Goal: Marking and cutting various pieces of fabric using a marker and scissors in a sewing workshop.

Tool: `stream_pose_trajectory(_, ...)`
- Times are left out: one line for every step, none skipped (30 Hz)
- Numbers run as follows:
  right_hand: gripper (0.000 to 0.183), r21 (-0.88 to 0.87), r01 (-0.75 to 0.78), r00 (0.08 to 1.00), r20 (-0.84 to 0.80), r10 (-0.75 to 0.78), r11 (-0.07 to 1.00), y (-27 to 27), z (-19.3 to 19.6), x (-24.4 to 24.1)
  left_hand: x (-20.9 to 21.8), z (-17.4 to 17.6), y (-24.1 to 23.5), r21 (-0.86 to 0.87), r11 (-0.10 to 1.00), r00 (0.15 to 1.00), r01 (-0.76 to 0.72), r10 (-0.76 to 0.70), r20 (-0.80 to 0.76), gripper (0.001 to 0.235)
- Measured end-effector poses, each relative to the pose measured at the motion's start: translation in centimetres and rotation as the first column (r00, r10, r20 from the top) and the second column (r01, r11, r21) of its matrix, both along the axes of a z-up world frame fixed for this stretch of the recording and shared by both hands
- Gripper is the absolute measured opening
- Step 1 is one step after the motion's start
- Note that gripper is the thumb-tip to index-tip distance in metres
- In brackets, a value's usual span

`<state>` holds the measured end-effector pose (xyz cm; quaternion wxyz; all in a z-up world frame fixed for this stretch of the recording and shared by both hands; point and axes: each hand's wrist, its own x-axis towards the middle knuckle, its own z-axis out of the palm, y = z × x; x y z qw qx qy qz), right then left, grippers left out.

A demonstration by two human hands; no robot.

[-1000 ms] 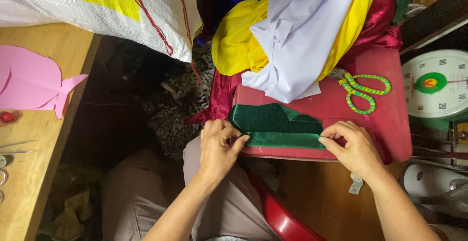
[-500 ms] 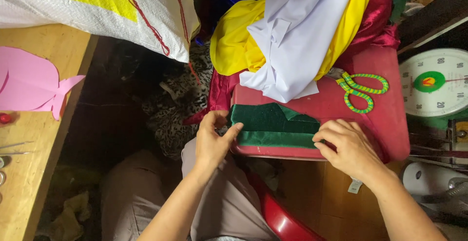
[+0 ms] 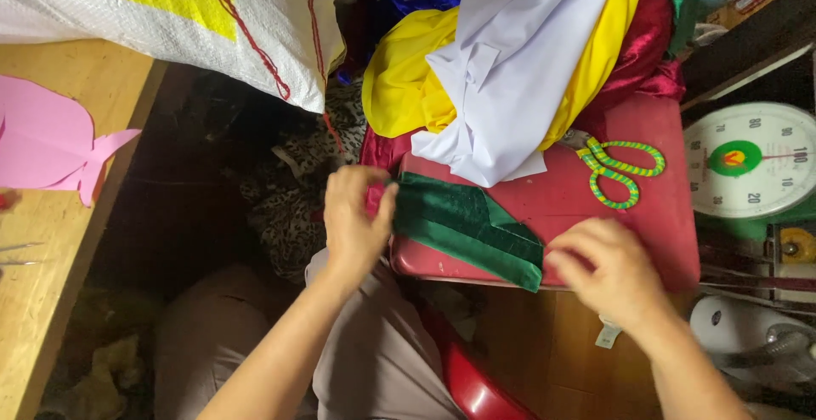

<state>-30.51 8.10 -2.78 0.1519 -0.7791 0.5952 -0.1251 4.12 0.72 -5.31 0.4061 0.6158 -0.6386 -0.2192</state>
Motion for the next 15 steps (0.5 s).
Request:
stream_pose_trajectory(0.009, -0.130, 0.063, 0.998, 0.007, -0.063, 0.990, -0.7, 0.1, -1.3, -0.3, 1.0, 1.2, -0.153, 0.980, 0.992, 0.129, -0.128, 0.011, 0.008)
stream_pose_trajectory(0.011, -0.256, 0.123, 0.992, 0.024, -0.121, 0.959, -1.4, 0.2, -2.5, -0.5, 2.1, 2.3, -0.298, 0.921, 0.967, 0.252, -0.250, 0.045, 0.010)
stream_pose_trajectory(0.011, -0.257, 0.117, 0.993, 0.024, -0.115, 0.959, -2.0, 0.0, -4.0, -1.0, 2.1, 3.8, -0.298, 0.922, 0.969, 0.246, -0.244, 0.045, 0.010)
stream_pose_trajectory(0.020, -0.205, 0.207, 0.971, -0.081, -0.227, 0.957, -2.7, -0.4, -5.4, -1.5, 2.2, 5.3, -0.321, 0.872, 0.928, 0.369, -0.366, 0.072, 0.011)
stream_pose_trajectory(0.030, -0.165, 0.300, 0.925, -0.188, -0.329, 0.940, -3.4, -0.7, -6.7, -1.9, 2.3, 6.8, -0.338, 0.807, 0.871, 0.484, -0.481, 0.101, 0.015)
stream_pose_trajectory(0.030, -0.165, 0.289, 0.930, -0.186, -0.318, 0.943, -3.9, -1.6, -7.8, -2.2, 2.1, 8.2, -0.338, 0.812, 0.877, 0.475, -0.470, 0.104, 0.015)
stream_pose_trajectory(0.028, -0.153, 0.272, 0.942, -0.159, -0.295, 0.950, -4.4, -2.5, -8.8, -2.4, 2.0, 9.6, -0.306, 0.793, 0.842, 0.527, -0.535, 0.066, 0.013)
stream_pose_trajectory(0.027, -0.142, 0.255, 0.953, -0.132, -0.273, 0.956, -4.9, -3.4, -9.8, -2.8, 1.9, 10.9, -0.277, 0.767, 0.803, 0.578, -0.596, 0.026, 0.013)
stream_pose_trajectory(0.027, -0.144, 0.244, 0.956, -0.129, -0.263, 0.959, -5.4, -4.0, -10.2, -2.6, 1.8, 11.1, -0.277, 0.773, 0.809, 0.570, -0.587, 0.029, 0.013)
stream_pose_trajectory(0.023, -0.146, 0.244, 0.952, -0.152, -0.266, 0.959, -5.6, -4.5, -10.6, -2.5, 1.7, 11.4, -0.234, 0.844, 0.860, 0.482, -0.507, -0.056, 0.010)
stream_pose_trajectory(0.019, -0.149, 0.244, 0.947, -0.175, -0.269, 0.958, -5.8, -5.0, -11.1, -2.4, 1.6, 11.7, -0.180, 0.903, 0.899, 0.391, -0.416, -0.135, 0.013)
stream_pose_trajectory(0.019, -0.147, 0.240, 0.949, -0.174, -0.264, 0.960, -5.9, -5.1, -11.0, -2.0, -0.2, 10.6, -0.178, 0.905, 0.902, 0.386, -0.411, -0.134, 0.013)
stream_pose_trajectory(0.018, -0.193, 0.234, 0.950, -0.162, -0.266, 0.953, -5.9, -5.1, -10.9, -1.5, -1.9, 9.6, 0.001, 0.984, 0.921, 0.181, -0.169, -0.350, 0.008)
stream_pose_trajectory(0.016, -0.241, 0.228, 0.951, -0.150, -0.269, 0.943, -6.0, -5.1, -10.8, -1.1, -3.7, 8.5, 0.219, 0.976, 0.858, 0.002, 0.111, -0.501, 0.007)
stream_pose_trajectory(0.016, -0.242, 0.224, 0.953, -0.149, -0.265, 0.944, -5.8, -4.9, -10.5, -0.6, -4.9, 6.4, 0.218, 0.976, 0.858, -0.002, 0.114, -0.501, 0.007)
